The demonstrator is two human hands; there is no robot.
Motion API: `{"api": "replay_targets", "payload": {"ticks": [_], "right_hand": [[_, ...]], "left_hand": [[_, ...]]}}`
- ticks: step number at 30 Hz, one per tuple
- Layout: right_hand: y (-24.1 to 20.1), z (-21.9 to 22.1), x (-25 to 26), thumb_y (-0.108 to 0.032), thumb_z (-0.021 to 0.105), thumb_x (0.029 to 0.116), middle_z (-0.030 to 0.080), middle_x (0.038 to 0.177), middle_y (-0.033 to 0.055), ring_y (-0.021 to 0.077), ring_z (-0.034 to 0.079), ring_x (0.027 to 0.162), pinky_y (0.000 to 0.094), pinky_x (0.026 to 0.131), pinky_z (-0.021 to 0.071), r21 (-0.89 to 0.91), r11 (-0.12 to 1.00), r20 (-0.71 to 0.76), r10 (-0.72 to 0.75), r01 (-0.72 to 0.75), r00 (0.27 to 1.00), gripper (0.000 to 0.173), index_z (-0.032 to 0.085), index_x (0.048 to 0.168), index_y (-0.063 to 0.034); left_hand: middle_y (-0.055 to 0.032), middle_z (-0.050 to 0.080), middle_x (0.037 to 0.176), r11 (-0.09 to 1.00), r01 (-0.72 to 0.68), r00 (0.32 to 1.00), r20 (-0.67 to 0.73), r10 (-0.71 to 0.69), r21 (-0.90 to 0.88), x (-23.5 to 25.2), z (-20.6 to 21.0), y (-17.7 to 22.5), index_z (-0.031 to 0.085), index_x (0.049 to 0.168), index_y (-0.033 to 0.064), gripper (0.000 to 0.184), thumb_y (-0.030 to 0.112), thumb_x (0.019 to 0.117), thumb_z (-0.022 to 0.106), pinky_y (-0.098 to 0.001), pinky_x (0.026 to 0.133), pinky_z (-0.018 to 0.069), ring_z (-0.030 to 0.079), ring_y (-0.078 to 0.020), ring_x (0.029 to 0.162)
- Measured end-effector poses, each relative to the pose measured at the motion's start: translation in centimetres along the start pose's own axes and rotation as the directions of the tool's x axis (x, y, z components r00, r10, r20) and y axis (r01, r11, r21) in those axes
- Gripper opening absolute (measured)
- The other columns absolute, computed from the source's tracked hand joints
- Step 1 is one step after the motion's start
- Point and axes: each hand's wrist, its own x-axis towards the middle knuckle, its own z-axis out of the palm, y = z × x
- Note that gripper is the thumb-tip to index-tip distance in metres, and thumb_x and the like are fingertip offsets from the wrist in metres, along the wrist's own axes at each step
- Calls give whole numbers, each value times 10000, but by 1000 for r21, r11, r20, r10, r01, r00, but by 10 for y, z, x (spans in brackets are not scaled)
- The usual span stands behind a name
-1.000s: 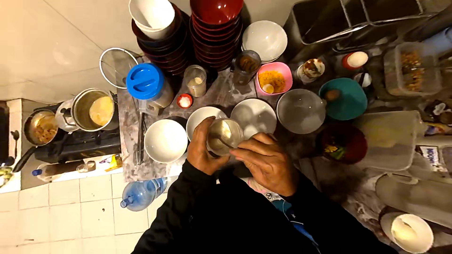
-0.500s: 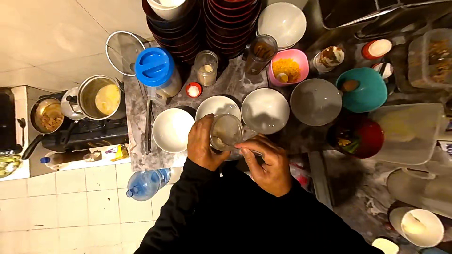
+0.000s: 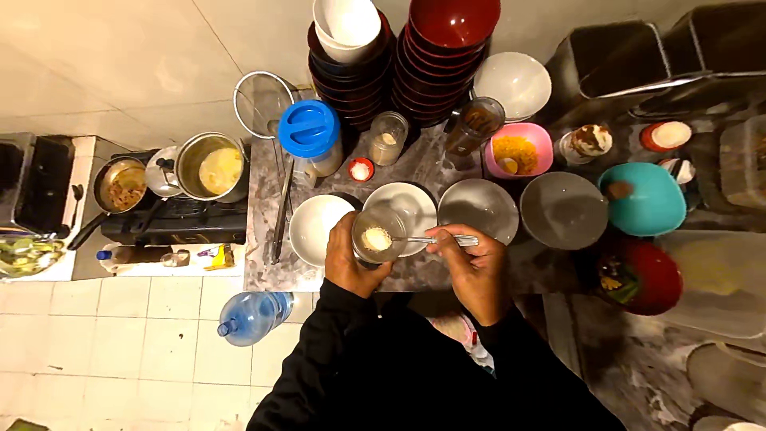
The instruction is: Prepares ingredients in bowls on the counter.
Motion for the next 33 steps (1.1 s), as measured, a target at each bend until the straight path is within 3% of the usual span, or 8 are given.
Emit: {"api": "replay_targets", "payload": {"ticks": [8,11,18,22,29,31,33], "right_hand": [[2,19,8,-102,564,1002,738,815,-9,36,669,697,199,645,564,32,997,42,62,-63,997,198,753,1010,-46],[0,23,14,-109,563,1007,738,820,-3,70,680,711,239,671,583,112,990,50,81,-86,995,199,753,1018,-51],[-9,37,33,-105,552,1030,726,873,-18,85,676,736,272,698,600,209,976,49,44,-53,998,201,743,1077,-64],[26,71,35,-122,572,1030,736,874,-8,48,667,716,233,663,575,115,986,60,115,-122,992,185,734,1071,-43],[84,120,26,-194,588,1043,746,913,70,120,670,747,328,717,565,-17,908,121,418,-419,900,230,739,1096,-29],[85,126,25,-186,597,1041,747,945,86,133,687,775,341,740,581,-54,914,120,406,-402,906,222,730,1120,-26],[86,128,22,-156,610,1034,752,1000,107,154,712,835,358,779,601,-155,953,152,284,-261,947,211,729,1149,-25]], "left_hand": [[-185,588,1388,1000,4,1000,-21,-4,20,3,-16,-10,473,1440,2,1042,379,600,959,-492,1084,493,570,-307,1296],[-186,590,1387,999,20,999,-30,-19,33,5,-25,-16,474,1440,2,1041,383,600,957,-486,1081,494,571,-309,1296],[-219,559,1415,990,129,982,-146,-119,64,-9,-86,-49,404,1484,-15,1085,357,625,953,-472,1091,495,571,-281,1305],[-233,546,1419,979,165,964,-228,-135,118,-26,-124,-73,365,1492,-33,1105,354,636,947,-433,1112,477,560,-263,1316],[-228,545,1417,970,215,955,-231,-185,114,-39,-134,-90,362,1490,-30,1120,351,617,952,-422,1112,478,559,-254,1315],[-222,558,1403,970,219,955,-225,-193,100,-37,-134,-92,372,1481,-31,1110,349,614,951,-413,1105,481,569,-242,1302],[-198,560,1410,972,217,959,-204,-196,86,-36,-133,-93,379,1483,-13,1104,346,610,952,-406,1108,483,569,-225,1305]]}}
